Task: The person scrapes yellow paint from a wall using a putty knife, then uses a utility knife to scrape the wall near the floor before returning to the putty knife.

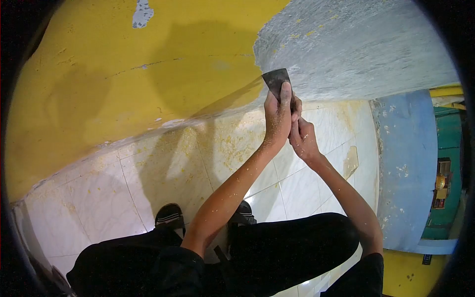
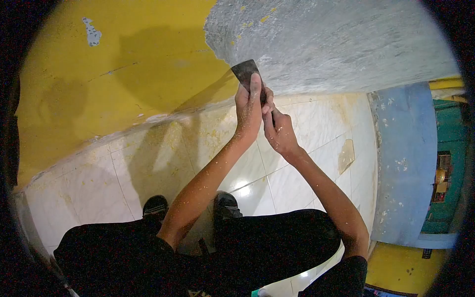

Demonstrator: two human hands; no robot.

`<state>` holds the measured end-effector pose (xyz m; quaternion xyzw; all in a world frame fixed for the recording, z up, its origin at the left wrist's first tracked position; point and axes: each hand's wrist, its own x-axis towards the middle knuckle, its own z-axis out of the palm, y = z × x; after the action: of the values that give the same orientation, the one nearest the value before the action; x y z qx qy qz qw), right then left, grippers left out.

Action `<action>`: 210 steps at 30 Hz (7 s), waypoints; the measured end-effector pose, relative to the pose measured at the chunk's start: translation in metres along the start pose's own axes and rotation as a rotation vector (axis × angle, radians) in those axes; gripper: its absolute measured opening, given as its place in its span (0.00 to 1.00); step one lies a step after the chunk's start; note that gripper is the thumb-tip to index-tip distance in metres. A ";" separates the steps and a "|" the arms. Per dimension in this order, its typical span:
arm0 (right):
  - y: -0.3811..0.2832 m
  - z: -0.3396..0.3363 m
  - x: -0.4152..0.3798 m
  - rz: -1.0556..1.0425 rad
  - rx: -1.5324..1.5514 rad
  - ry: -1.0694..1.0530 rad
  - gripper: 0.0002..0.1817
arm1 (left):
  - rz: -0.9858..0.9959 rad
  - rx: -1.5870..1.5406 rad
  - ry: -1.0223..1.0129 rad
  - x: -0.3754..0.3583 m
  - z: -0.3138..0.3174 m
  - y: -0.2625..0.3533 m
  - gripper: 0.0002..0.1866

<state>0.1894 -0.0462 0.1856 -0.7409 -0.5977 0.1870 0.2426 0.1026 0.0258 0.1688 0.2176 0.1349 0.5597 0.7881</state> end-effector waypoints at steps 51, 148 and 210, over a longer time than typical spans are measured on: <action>-0.015 0.004 -0.011 -0.074 0.071 0.037 0.11 | -0.089 -0.102 0.086 0.000 0.004 0.013 0.31; 0.025 0.028 -0.184 -0.164 0.058 -0.347 0.12 | 0.867 1.553 -1.828 -0.080 -0.082 0.126 0.19; -0.066 0.099 -0.200 0.078 0.598 -0.527 0.10 | 0.277 1.553 -2.257 -0.198 -0.107 0.103 0.08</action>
<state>0.0374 -0.2170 0.1413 -0.5864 -0.5302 0.5453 0.2787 -0.0981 -0.1114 0.1202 0.9416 -0.3195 -0.0639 0.0848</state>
